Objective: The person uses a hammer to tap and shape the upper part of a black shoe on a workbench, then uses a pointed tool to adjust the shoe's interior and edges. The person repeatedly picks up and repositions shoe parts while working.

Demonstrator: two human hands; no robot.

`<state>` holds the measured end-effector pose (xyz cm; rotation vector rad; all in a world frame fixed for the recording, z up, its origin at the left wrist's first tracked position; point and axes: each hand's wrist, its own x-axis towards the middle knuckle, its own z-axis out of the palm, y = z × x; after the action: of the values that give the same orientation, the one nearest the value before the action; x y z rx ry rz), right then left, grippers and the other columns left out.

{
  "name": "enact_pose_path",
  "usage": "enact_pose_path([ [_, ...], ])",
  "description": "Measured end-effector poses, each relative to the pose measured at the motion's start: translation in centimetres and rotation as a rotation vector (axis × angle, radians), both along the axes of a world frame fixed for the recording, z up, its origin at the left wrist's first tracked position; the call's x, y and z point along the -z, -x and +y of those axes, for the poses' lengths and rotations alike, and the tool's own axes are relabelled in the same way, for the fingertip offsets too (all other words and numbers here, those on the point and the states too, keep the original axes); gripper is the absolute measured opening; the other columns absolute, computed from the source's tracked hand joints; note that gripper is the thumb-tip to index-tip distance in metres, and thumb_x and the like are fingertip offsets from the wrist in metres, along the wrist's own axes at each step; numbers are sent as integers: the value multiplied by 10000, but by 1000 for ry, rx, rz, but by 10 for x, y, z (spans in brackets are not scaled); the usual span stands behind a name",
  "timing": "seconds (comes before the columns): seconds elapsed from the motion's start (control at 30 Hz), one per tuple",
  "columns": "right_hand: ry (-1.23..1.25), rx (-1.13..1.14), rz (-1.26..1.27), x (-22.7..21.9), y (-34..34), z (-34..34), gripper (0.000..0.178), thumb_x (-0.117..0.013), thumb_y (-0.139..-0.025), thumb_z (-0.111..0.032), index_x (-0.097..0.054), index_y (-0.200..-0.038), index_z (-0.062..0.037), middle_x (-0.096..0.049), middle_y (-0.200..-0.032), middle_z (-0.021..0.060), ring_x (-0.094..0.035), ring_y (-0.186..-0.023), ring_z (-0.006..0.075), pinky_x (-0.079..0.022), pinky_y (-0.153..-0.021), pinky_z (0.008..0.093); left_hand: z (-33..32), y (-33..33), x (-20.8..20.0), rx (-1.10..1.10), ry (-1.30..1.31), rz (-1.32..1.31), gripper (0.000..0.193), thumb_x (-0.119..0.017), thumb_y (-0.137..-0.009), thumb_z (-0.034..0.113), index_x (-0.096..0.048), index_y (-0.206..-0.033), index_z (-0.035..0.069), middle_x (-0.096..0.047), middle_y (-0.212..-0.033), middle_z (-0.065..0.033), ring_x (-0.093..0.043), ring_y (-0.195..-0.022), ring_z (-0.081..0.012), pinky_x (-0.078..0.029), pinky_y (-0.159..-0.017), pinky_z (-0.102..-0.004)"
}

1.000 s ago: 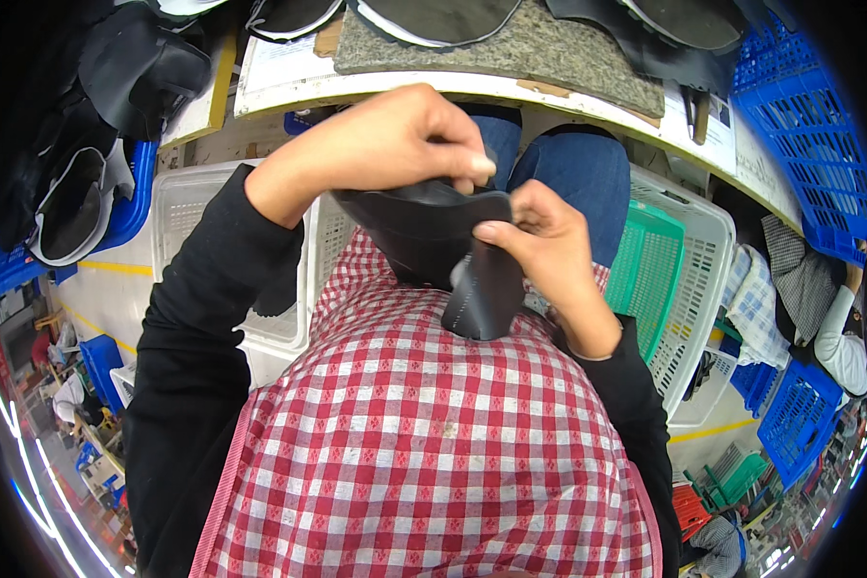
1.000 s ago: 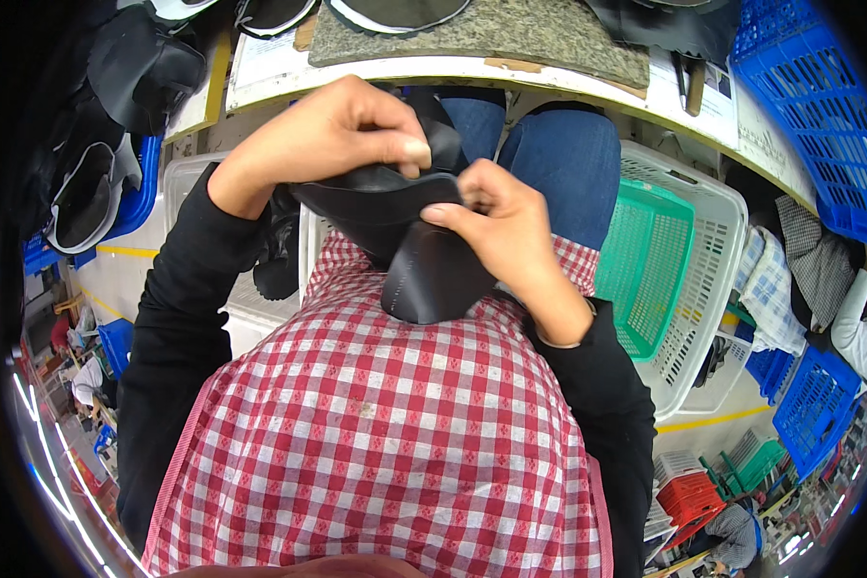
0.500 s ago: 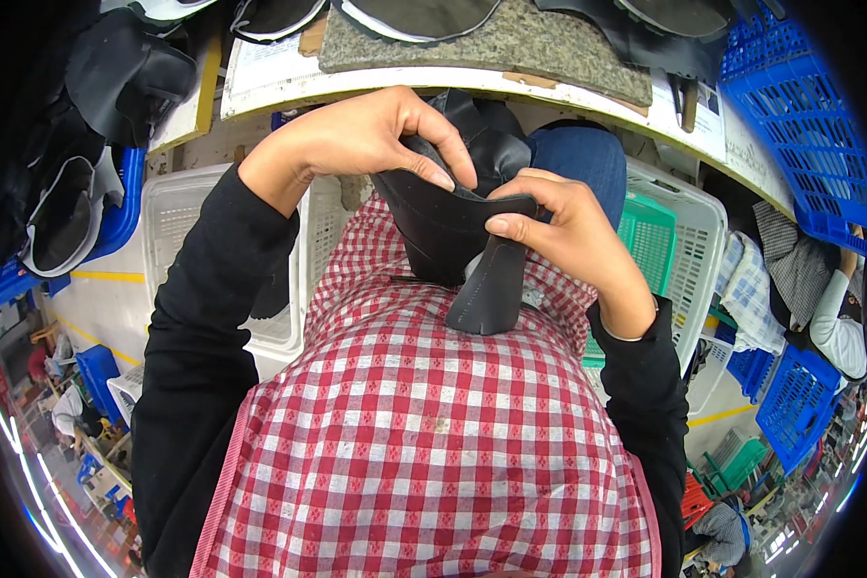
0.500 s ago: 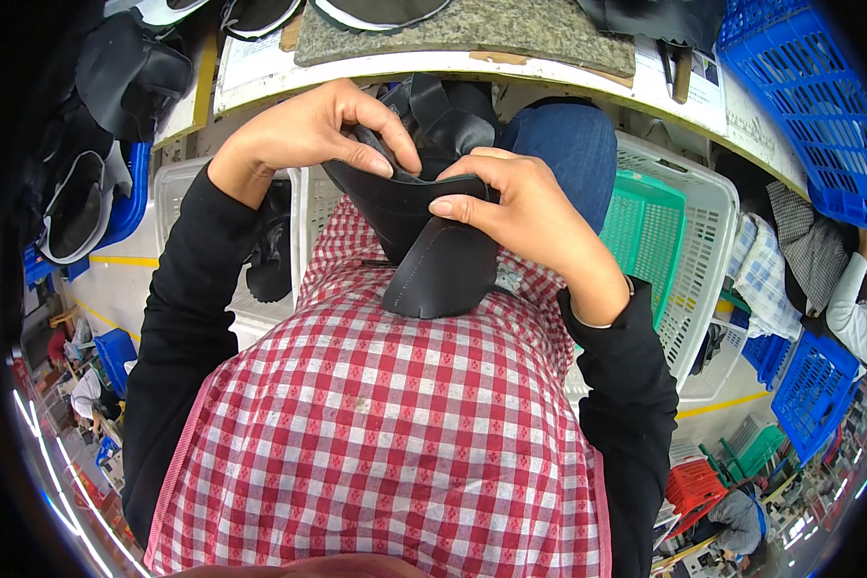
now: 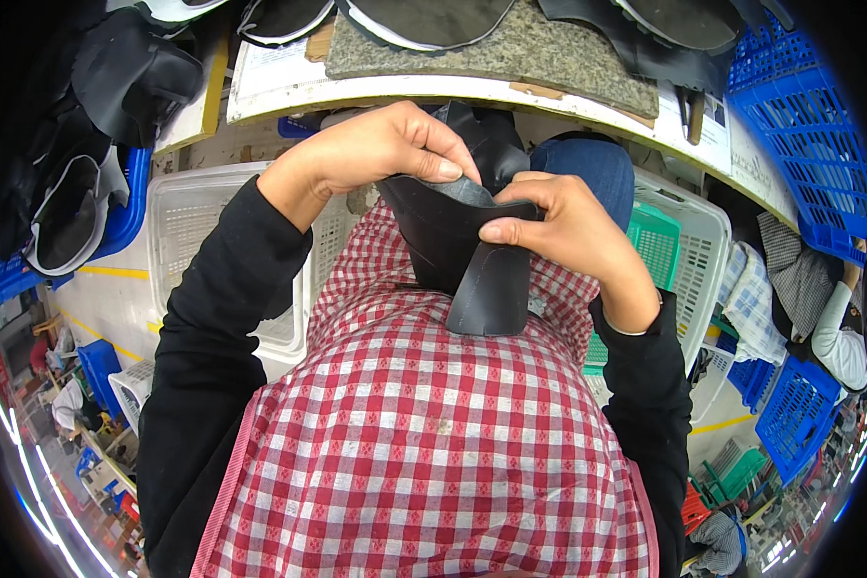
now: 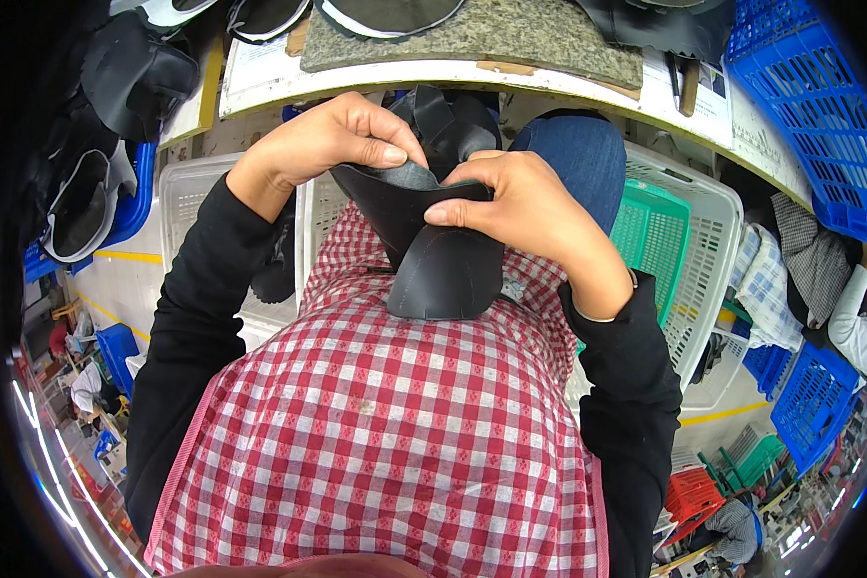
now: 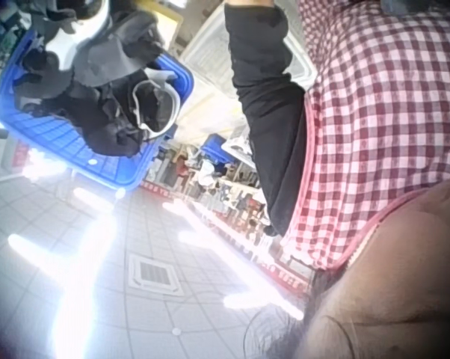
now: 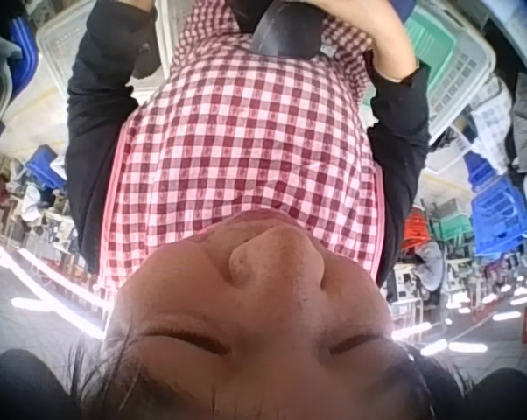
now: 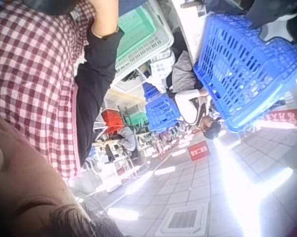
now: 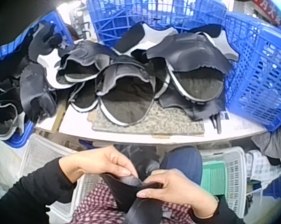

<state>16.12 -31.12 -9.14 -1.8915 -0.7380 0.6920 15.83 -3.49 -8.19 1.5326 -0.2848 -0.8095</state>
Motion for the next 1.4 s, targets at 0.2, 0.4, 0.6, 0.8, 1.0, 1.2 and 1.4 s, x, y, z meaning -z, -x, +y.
enact_pose_path([
  [0.2, -32, 47, -89, 5, 2, 7, 267, -851, -839, -279, -782, -914, -32, -618, -724, 82, -619, -637, 195, -439, -572, 353, 5, -6, -3, 115, -43, -129, 227, -712, -935, 112, -779, -1123, 5, -766, -1032, -71, -698, -961, -156, -528, -930, -305],
  [0.4, -25, 6, 39, 2, -5, 5, 268, -850, -848, -273, -778, -919, -25, -603, -720, 61, -595, -648, 172, -433, -575, 342, 2, -6, -5, 113, -88, -157, 209, -703, -936, 91, -794, -1115, 35, -783, -1049, -79, -719, -998, -175, -527, -982, -334],
  [0.6, -19, -40, 89, 2, -7, 9, 273, -840, -869, -260, -772, -937, -5, -572, -709, 48, -553, -657, 137, -424, -584, 334, 2, -5, -6, 101, -62, -182, 200, -706, -935, 87, -795, -1106, 32, -783, -1035, -76, -721, -996, -182, -528, -979, -334],
  [0.8, -82, -46, 200, 5, -10, 10, 241, -826, -889, -231, -759, -924, -1, -522, -706, 7, -497, -666, 104, -401, -591, 310, 0, -5, -6, 81, -51, -177, 207, -704, -930, 78, -787, -1107, 13, -775, -1043, -87, -710, -985, -188, -525, -965, -341],
  [1.0, -94, -32, 96, 7, -8, 14, 247, -825, -890, -244, -764, -928, -8, -545, -705, 36, -515, -634, 137, -410, -574, 327, 0, -4, -3, 87, -40, -171, 151, -722, -923, 103, -746, -1037, 7, -729, -969, -39, -666, -966, -149, -498, -957, -332],
  [1.2, -40, 49, 31, 4, 0, 15, 245, -830, -881, -244, -763, -926, -13, -584, -724, 57, -558, -639, 159, -422, -577, 335, -1, -1, -1, 36, -1, -176, 117, -732, -922, 103, -703, -966, -1, -693, -918, -21, -640, -935, -123, -489, -933, -322],
  [1.4, -65, 24, 67, 2, 0, 15, 223, -830, -881, -226, -771, -935, -18, -615, -736, 52, -578, -657, 153, -444, -597, 323, 1, 2, 1, 59, 15, -174, 143, -730, -943, 133, -707, -974, -5, -697, -930, -16, -640, -925, -113, -500, -900, -302],
])
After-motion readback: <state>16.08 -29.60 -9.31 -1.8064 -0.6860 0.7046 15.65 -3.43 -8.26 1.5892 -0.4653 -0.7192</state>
